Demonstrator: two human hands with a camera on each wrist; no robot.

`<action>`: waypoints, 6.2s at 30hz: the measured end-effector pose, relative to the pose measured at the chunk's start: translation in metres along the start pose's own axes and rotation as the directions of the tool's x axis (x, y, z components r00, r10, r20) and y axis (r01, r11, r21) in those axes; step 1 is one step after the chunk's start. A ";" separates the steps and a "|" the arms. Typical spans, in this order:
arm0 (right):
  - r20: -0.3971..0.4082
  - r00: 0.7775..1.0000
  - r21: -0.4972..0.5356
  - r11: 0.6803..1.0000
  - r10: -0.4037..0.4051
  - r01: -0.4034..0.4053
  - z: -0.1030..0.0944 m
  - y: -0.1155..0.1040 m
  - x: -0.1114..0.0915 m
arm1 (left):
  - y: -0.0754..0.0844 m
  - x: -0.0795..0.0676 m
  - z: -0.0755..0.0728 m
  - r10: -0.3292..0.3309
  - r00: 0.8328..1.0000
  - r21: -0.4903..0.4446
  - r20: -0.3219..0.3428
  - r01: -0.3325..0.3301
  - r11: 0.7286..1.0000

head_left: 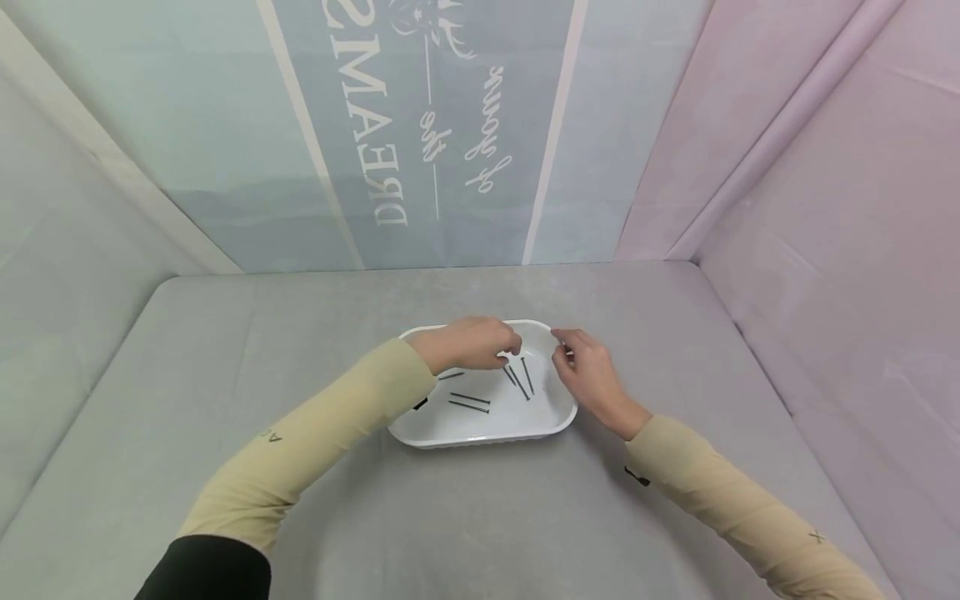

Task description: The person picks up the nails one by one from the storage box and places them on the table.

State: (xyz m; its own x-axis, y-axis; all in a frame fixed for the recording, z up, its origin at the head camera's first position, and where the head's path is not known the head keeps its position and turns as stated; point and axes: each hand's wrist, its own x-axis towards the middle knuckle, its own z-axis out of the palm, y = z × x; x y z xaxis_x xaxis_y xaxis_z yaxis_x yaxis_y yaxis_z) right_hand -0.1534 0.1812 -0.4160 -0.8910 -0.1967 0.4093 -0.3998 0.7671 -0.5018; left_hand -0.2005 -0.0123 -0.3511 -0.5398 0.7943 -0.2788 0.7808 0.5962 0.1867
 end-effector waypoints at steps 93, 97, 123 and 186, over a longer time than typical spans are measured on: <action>-0.007 1.000 0.008 1.000 0.002 -0.002 0.002 0.001 -0.004 | 0.010 0.052 0.041 0.210 0.977 0.234 -0.046 -0.194 0.953; -0.008 1.000 0.004 1.000 0.004 -0.004 0.002 0.001 -0.003 | 0.010 0.050 0.038 0.198 0.980 0.237 -0.032 -0.185 0.954; -0.027 0.999 0.008 1.000 -0.020 0.020 0.003 0.001 -0.004 | 0.011 0.037 0.022 0.165 0.986 0.268 0.021 -0.164 0.949; -0.020 1.000 -0.016 1.000 0.007 -0.008 0.002 -0.002 -0.004 | 0.005 -0.030 -0.019 0.178 0.938 0.109 -0.298 -0.152 0.982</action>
State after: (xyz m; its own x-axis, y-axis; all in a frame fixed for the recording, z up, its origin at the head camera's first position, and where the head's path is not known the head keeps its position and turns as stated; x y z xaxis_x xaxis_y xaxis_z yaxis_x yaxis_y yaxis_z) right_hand -0.1492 0.1792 -0.4186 -0.8895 -0.1790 0.4204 -0.3894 0.7783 -0.4925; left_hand -0.1865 -0.0312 -0.3242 -0.4612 0.8857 0.0526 0.8832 0.4526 0.1227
